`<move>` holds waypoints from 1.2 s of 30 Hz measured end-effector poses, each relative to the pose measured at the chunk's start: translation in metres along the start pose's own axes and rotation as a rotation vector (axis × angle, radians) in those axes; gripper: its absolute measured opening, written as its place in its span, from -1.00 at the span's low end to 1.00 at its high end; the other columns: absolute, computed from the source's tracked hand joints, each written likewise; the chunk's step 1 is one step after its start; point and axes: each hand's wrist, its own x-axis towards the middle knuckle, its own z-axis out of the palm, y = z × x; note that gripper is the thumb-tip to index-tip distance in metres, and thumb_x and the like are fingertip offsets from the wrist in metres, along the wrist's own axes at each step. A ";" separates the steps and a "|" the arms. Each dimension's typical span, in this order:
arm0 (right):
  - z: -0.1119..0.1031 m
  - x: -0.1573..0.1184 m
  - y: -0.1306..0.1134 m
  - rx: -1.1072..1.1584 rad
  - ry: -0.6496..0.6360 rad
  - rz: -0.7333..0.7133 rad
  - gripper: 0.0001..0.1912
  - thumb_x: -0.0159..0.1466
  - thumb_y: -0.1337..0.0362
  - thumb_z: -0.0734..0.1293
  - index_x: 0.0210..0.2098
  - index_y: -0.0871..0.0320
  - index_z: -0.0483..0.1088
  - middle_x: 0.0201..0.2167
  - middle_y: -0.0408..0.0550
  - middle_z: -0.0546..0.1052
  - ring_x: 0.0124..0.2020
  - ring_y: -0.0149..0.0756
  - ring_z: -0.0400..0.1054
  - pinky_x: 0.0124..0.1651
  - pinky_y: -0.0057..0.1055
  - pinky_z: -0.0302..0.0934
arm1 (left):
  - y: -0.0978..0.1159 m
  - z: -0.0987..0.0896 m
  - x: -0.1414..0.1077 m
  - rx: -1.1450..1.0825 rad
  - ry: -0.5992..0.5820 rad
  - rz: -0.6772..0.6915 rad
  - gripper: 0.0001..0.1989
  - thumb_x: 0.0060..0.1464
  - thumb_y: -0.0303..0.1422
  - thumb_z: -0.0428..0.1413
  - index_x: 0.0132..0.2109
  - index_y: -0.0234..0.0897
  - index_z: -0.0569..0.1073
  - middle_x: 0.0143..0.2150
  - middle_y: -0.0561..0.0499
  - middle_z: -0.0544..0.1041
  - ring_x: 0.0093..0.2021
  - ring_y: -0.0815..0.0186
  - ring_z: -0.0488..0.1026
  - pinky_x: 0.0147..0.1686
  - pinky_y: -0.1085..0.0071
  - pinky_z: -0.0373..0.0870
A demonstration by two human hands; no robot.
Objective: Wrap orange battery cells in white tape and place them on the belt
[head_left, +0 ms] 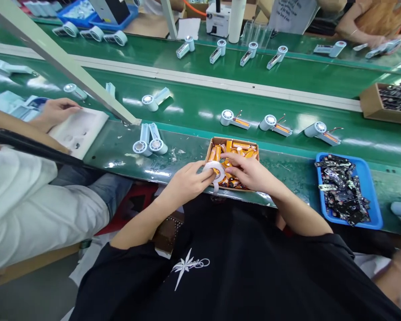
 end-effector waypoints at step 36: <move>-0.056 -0.009 0.043 0.646 1.123 -0.145 -0.43 0.04 0.20 0.65 0.00 -0.42 0.55 0.00 -0.22 0.65 0.13 -0.07 0.56 0.26 0.21 0.36 | -0.021 0.073 -0.035 -0.063 -0.012 -0.615 -0.67 0.39 -0.40 0.04 0.19 -0.16 0.56 0.21 -0.12 0.60 0.04 0.10 0.44 -0.05 0.12 0.33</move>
